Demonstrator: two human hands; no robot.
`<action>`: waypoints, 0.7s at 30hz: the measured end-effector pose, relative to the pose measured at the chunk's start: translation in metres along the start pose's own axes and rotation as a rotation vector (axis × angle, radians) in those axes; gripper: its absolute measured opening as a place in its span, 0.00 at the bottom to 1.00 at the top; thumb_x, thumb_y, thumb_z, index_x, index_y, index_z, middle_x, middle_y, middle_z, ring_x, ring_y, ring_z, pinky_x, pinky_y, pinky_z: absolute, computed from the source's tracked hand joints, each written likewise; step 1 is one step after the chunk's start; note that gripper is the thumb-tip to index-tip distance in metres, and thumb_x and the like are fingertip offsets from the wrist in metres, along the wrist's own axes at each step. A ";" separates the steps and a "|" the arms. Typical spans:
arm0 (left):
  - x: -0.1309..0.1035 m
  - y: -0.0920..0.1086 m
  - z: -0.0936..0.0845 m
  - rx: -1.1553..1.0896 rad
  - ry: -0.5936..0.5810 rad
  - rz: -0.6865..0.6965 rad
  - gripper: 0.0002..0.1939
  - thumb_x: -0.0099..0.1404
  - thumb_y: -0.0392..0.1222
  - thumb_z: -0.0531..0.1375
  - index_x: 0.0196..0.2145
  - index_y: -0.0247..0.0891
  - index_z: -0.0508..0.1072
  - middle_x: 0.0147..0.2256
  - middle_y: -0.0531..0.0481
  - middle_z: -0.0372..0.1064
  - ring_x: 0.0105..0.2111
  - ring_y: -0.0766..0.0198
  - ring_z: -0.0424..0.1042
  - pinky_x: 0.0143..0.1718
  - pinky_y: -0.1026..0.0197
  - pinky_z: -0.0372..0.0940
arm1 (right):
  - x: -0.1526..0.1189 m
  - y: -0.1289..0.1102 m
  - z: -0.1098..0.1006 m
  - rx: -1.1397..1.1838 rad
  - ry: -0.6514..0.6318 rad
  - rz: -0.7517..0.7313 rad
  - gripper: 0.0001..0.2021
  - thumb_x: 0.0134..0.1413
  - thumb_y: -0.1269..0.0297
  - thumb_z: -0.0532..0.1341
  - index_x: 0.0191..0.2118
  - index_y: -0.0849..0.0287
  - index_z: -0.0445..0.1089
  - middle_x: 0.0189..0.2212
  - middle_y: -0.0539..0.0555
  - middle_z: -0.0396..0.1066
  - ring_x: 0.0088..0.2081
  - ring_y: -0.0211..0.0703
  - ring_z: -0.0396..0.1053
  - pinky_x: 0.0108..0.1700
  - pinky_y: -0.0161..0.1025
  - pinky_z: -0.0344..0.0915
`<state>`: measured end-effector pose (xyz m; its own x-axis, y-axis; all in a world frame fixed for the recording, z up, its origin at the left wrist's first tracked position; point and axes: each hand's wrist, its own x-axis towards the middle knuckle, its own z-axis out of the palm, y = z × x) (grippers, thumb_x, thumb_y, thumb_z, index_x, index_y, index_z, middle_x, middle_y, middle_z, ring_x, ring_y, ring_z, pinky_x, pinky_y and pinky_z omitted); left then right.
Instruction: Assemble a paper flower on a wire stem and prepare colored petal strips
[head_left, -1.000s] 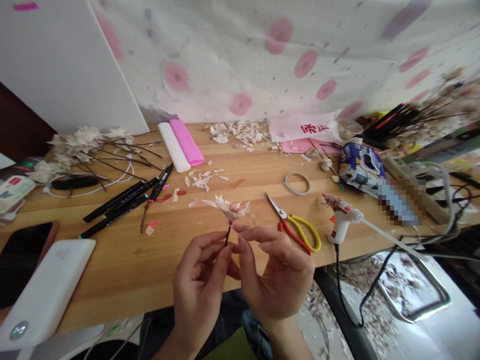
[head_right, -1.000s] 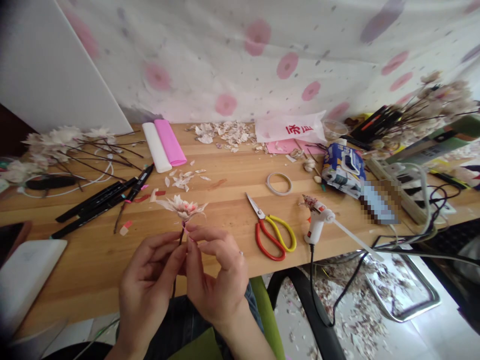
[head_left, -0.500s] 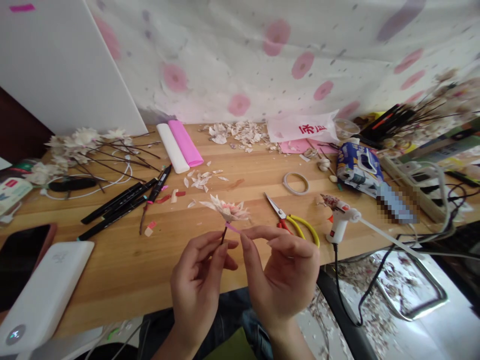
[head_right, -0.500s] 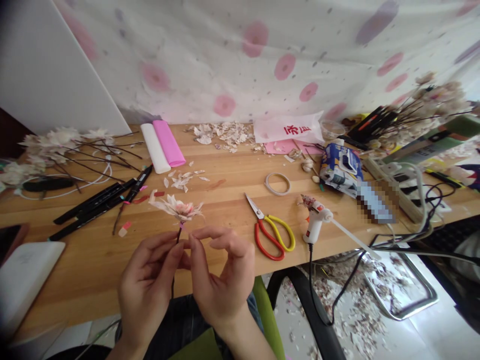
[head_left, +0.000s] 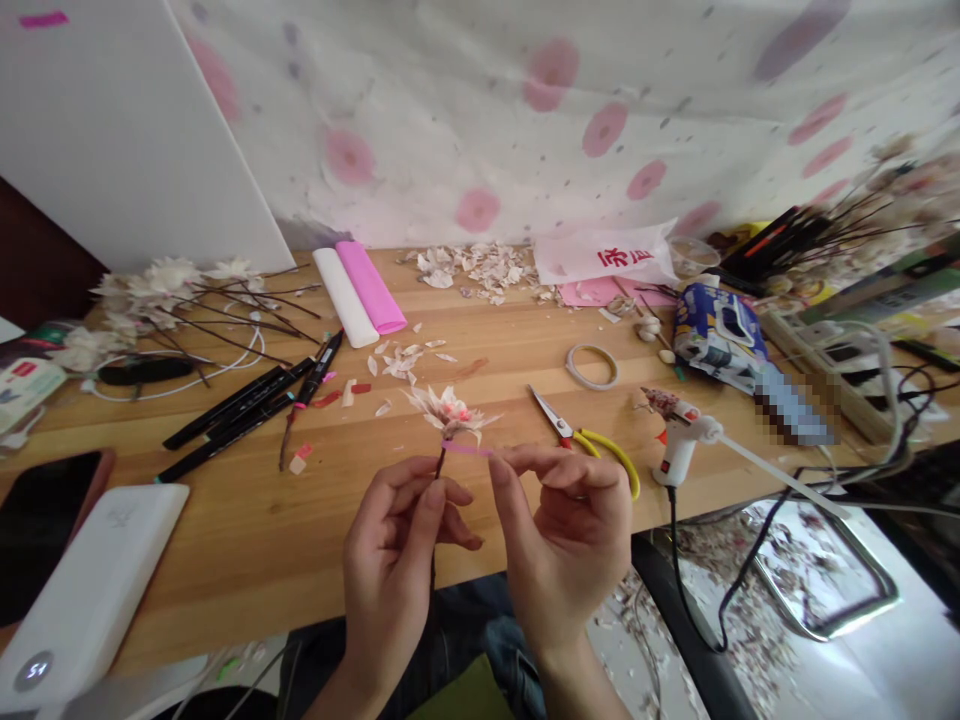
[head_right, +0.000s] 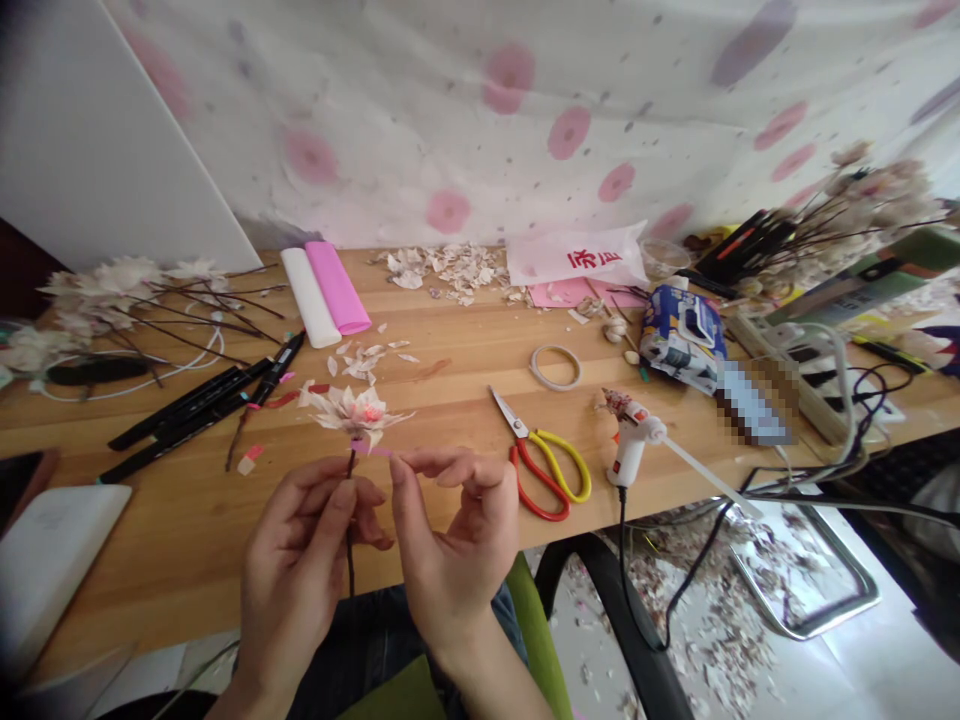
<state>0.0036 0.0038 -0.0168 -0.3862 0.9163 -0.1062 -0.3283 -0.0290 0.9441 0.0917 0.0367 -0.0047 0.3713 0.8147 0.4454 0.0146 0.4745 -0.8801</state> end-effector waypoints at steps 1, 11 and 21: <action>0.000 0.000 0.000 0.006 0.003 0.005 0.10 0.66 0.44 0.65 0.43 0.39 0.74 0.30 0.52 0.79 0.22 0.69 0.74 0.25 0.67 0.76 | 0.000 0.001 -0.001 -0.019 -0.017 0.004 0.14 0.56 0.77 0.66 0.37 0.53 0.62 0.31 0.46 0.70 0.33 0.37 0.73 0.37 0.37 0.72; -0.003 -0.001 -0.003 0.188 0.003 0.135 0.05 0.69 0.42 0.63 0.42 0.42 0.75 0.33 0.52 0.80 0.25 0.68 0.78 0.29 0.69 0.75 | 0.001 0.005 -0.008 -0.163 -0.243 0.020 0.06 0.62 0.73 0.62 0.35 0.54 0.69 0.29 0.46 0.67 0.33 0.36 0.65 0.36 0.35 0.62; 0.000 0.003 0.003 -0.135 -0.031 -0.126 0.08 0.65 0.43 0.66 0.41 0.39 0.75 0.26 0.56 0.73 0.19 0.73 0.69 0.20 0.73 0.67 | 0.003 0.005 -0.008 -0.129 -0.281 0.050 0.07 0.62 0.73 0.63 0.38 0.53 0.75 0.31 0.47 0.74 0.33 0.37 0.69 0.36 0.35 0.66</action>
<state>0.0053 0.0050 -0.0134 -0.3090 0.9277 -0.2094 -0.4856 0.0355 0.8735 0.1007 0.0389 -0.0086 0.1035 0.9048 0.4131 0.1270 0.3999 -0.9077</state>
